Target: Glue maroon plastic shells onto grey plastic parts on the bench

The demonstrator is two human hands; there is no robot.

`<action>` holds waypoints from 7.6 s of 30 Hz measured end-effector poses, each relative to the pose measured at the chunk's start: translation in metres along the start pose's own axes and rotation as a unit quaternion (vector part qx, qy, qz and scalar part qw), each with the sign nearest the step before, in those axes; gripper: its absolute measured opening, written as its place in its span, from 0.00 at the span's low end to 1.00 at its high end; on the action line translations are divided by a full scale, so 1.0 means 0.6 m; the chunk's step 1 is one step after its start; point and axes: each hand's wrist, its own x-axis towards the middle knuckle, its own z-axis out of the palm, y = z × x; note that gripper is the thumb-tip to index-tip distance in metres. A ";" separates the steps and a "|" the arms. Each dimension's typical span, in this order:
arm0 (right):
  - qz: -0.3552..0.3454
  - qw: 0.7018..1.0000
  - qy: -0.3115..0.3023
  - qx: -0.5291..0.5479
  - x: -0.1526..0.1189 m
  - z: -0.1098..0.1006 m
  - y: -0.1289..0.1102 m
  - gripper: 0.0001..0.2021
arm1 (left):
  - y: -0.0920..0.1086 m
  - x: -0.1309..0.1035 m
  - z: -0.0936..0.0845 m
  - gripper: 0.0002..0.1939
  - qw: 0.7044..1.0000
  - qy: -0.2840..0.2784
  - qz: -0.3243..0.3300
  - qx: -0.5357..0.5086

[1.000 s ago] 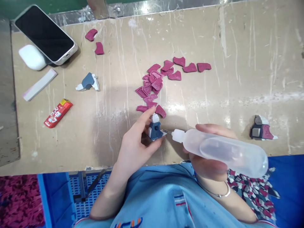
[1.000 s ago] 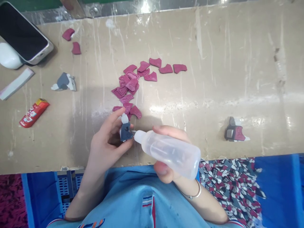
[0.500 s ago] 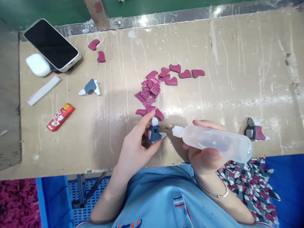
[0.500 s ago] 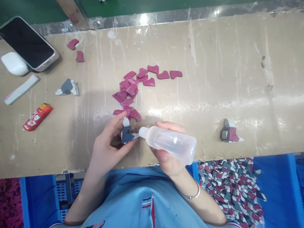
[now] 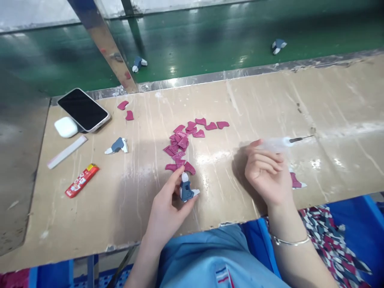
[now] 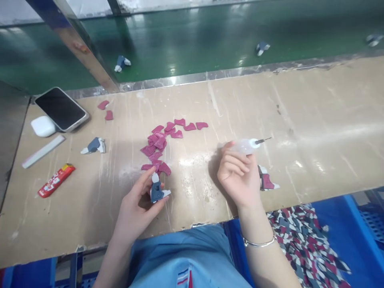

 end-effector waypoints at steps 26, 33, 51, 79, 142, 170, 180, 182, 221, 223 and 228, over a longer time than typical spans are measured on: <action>-0.246 0.414 -0.208 -0.852 -0.021 0.091 0.114 0.21 | 0.011 0.008 0.001 0.35 1.000 -0.017 -0.002 -0.017; -0.274 0.446 -0.244 -0.816 -0.024 0.054 0.151 0.18 | 0.035 0.012 -0.006 0.35 0.999 -0.041 -0.019 -0.003; -0.273 0.535 -0.213 -0.771 -0.012 0.057 0.164 0.13 | 0.036 0.003 -0.003 0.34 1.000 -0.008 -0.008 0.025; -0.357 0.540 -0.233 -0.726 -0.021 0.050 0.156 0.26 | 0.038 -0.007 0.014 0.28 0.994 0.045 0.099 -0.006; -0.260 0.659 -0.111 -0.697 -0.025 0.049 0.176 0.18 | 0.068 0.003 0.002 0.12 0.951 -0.029 -0.046 -0.304; -0.125 0.810 -0.018 -0.573 -0.028 0.059 0.224 0.11 | 0.071 -0.022 0.025 0.21 0.973 0.127 0.044 -0.188; -0.138 0.781 0.006 -0.609 -0.031 0.064 0.222 0.09 | 0.066 -0.024 0.017 0.20 0.974 0.108 -0.005 -0.201; -0.148 0.781 -0.003 -0.607 -0.030 0.064 0.223 0.09 | 0.063 -0.025 0.022 0.21 0.971 0.122 0.006 -0.205; 0.020 0.729 -0.136 -0.671 0.016 0.094 0.181 0.14 | 0.060 0.005 0.009 0.30 0.947 -0.107 -0.098 -0.288; 0.020 0.735 -0.140 -0.663 0.017 0.093 0.181 0.14 | 0.058 0.005 0.009 0.28 0.948 -0.101 -0.091 -0.290; 0.045 0.742 -0.140 -0.654 0.021 0.095 0.178 0.15 | 0.057 0.010 0.002 0.26 0.938 -0.125 -0.083 -0.314</action>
